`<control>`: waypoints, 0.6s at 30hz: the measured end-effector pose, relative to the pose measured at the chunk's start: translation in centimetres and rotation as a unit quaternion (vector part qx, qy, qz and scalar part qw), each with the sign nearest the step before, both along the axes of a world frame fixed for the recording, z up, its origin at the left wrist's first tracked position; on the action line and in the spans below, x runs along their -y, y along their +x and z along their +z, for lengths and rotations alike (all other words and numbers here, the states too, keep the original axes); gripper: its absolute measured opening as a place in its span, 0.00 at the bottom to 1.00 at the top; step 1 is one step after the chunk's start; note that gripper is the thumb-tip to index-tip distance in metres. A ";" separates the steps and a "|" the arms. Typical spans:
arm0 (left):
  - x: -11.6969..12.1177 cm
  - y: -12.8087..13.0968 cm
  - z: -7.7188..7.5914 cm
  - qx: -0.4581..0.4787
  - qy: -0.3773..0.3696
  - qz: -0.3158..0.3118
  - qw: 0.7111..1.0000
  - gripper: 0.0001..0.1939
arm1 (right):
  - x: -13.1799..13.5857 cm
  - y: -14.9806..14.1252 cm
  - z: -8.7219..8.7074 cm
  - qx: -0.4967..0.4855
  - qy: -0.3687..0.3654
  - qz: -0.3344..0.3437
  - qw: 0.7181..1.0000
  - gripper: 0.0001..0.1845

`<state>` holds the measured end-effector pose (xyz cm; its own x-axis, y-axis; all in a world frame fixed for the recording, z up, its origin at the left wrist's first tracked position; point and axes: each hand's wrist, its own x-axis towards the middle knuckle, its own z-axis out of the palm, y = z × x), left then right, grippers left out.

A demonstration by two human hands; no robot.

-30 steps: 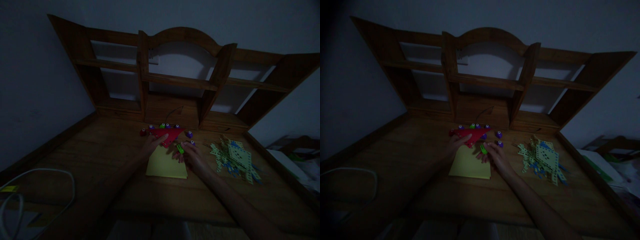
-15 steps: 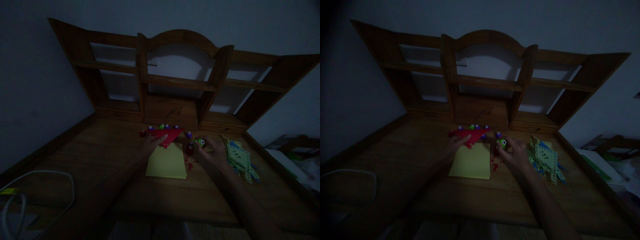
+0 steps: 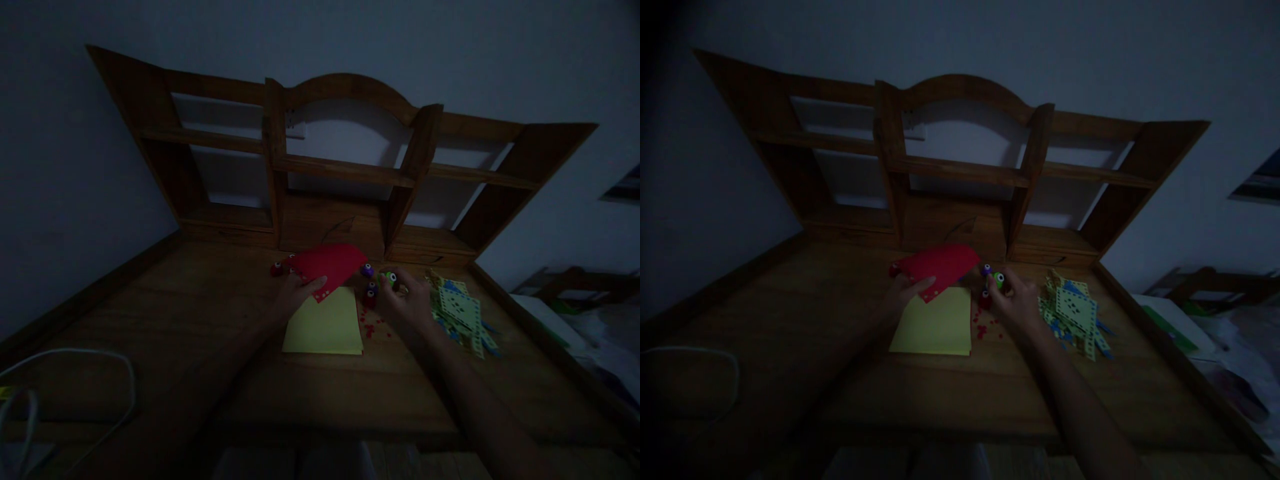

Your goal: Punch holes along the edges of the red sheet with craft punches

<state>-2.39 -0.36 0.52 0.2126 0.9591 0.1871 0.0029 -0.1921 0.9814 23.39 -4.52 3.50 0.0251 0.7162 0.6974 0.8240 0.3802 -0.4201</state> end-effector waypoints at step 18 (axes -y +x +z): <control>-2.2 0.2 -2.0 -0.216 0.271 0.080 0.935 0.23 | -0.6 0.1 -2.1 0.055 -0.061 -0.038 0.996 0.22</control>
